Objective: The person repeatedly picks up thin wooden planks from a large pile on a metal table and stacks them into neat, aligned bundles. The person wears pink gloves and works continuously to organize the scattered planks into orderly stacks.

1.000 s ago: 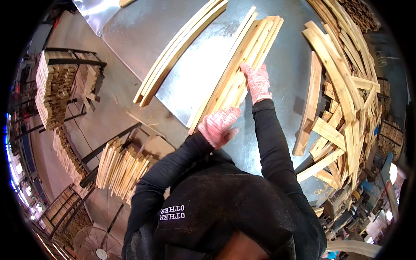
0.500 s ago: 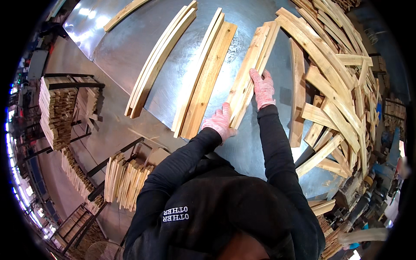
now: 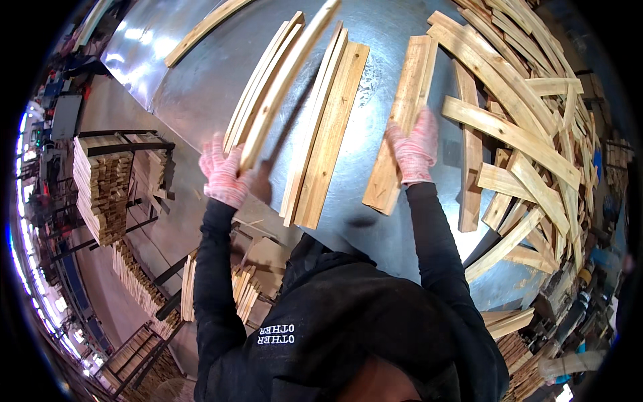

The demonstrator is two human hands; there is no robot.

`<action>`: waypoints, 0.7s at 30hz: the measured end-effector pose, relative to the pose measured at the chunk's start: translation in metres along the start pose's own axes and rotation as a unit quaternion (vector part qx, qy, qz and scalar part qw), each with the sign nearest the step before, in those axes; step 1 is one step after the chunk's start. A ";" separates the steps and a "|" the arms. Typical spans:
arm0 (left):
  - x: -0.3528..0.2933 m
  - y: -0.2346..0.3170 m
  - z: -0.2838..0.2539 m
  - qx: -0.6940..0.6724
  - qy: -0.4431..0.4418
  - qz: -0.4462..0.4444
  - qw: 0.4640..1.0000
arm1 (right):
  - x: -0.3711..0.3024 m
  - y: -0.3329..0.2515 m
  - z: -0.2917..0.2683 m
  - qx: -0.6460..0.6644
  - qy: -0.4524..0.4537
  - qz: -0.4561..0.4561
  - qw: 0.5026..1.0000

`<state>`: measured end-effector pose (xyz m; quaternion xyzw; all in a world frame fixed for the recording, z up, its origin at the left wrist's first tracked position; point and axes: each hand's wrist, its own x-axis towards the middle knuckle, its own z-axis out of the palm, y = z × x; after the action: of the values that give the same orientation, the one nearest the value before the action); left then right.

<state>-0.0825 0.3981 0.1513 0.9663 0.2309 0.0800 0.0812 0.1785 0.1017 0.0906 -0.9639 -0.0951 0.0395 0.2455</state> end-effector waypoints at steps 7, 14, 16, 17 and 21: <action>0.039 -0.048 0.032 -0.031 -0.181 -0.263 0.947 | -0.018 -0.023 0.024 -0.193 -0.033 0.021 0.980; 0.054 -0.085 0.005 0.009 -0.196 -0.293 0.936 | 0.001 -0.021 -0.040 0.074 0.047 -0.112 0.990; 0.066 -0.102 0.004 0.040 -0.187 -0.270 0.944 | 0.032 -0.045 -0.067 0.124 0.019 -0.240 0.963; 0.070 -0.116 0.003 0.003 -0.150 -0.236 0.960 | 0.049 -0.066 -0.083 0.105 0.007 -0.302 0.948; 0.077 -0.124 -0.019 -0.038 -0.204 -0.266 0.941 | 0.102 -0.188 -0.064 0.002 0.004 -0.655 0.756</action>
<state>-0.0719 0.5455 0.1550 0.8615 0.4544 -0.1350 0.1817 0.2557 0.2542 0.2342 -0.6663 -0.7017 -0.1348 0.2133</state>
